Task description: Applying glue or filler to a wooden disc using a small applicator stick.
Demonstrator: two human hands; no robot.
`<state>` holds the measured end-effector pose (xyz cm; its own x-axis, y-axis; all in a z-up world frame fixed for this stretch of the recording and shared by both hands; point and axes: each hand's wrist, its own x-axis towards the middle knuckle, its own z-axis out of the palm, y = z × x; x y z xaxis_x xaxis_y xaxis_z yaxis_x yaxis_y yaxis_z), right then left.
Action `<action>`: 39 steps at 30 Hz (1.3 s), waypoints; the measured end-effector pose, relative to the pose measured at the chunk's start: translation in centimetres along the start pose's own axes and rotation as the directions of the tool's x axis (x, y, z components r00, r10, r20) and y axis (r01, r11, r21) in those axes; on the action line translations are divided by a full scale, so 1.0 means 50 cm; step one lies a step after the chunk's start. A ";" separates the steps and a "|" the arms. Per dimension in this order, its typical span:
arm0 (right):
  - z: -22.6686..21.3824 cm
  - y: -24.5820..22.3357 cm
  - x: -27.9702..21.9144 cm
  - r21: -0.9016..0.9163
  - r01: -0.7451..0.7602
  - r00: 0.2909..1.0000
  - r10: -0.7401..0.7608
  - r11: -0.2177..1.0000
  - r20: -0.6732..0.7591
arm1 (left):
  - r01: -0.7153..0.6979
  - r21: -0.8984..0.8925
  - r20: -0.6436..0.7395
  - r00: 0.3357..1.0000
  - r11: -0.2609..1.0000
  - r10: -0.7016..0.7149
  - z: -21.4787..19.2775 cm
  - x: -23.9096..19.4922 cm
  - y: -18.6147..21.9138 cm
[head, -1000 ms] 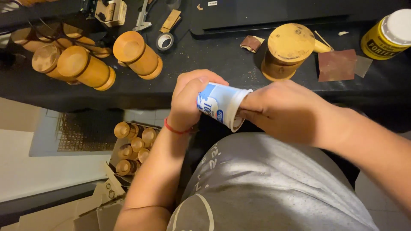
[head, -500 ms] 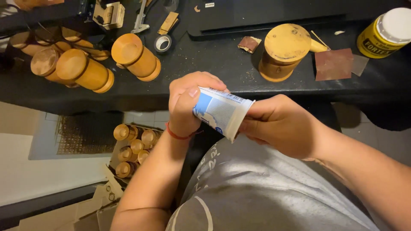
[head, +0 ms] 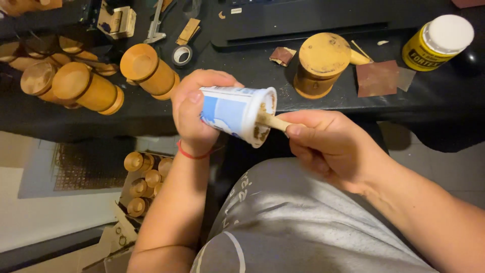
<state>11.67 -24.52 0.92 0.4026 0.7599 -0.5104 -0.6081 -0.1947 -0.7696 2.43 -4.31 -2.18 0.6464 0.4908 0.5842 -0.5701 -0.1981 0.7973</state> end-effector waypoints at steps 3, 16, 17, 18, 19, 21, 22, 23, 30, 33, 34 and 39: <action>-0.018 -0.001 -0.005 0.022 0.056 0.998 -0.057 0.998 0.032 | 0.007 0.101 -0.026 1.000 0.995 -0.004 -0.011 -0.004 -0.003; -0.109 0.004 -0.003 0.246 0.234 0.966 -0.254 0.940 0.051 | 0.267 -0.396 -0.105 0.937 0.879 -0.332 -0.079 -0.033 -0.137; -0.119 0.001 0.001 0.278 0.247 0.960 -0.274 0.929 0.062 | 0.373 -0.407 -0.037 0.905 0.834 -0.423 -0.082 -0.035 -0.135; -0.132 -0.004 0.004 0.306 0.259 0.953 -0.294 0.916 0.072 | 0.473 -0.413 0.032 0.862 0.779 -0.506 -0.083 -0.035 -0.136; -0.142 -0.008 0.008 0.300 0.259 0.956 -0.289 0.918 0.058 | 0.478 -0.425 0.038 0.858 0.769 -0.512 -0.084 -0.036 -0.139; -0.162 -0.016 0.013 0.331 0.253 0.955 -0.289 0.909 0.062 | 0.578 -0.301 0.077 0.807 0.758 -0.585 -0.085 -0.040 -0.147; -0.168 -0.021 0.014 0.327 0.250 0.959 -0.280 0.911 0.048 | 0.586 -0.313 0.083 0.801 0.748 -0.593 -0.084 -0.033 -0.147; -0.172 -0.026 0.015 0.306 0.314 0.940 -0.339 0.899 0.032 | 0.525 -0.086 0.073 0.851 0.847 -0.520 -0.085 -0.024 -0.147; -0.224 -0.067 0.050 -0.424 0.443 0.758 -0.583 0.789 -0.292 | 0.319 0.792 -0.136 0.924 0.521 -0.358 -0.090 0.039 -0.131; -0.236 -0.067 0.070 -0.534 0.438 0.740 -0.627 0.724 -0.244 | 0.228 0.825 -0.099 0.959 0.516 -0.266 -0.117 0.021 -0.165; -0.237 -0.066 0.079 -0.538 0.427 0.749 -0.617 0.727 -0.240 | 0.245 0.822 -0.112 0.955 0.514 -0.275 -0.115 0.016 -0.170; -0.228 -0.076 0.115 -0.668 0.427 0.711 -0.682 0.610 -0.168 | -0.045 0.861 0.033 0.999 0.507 0.032 -0.071 0.040 -0.141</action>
<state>24.09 -26.49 -3.47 0.8163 0.5693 0.0976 0.2580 -0.2082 -0.9434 5.93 1.09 -7.20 0.6438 0.4561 0.6144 0.1185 -0.8526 0.5089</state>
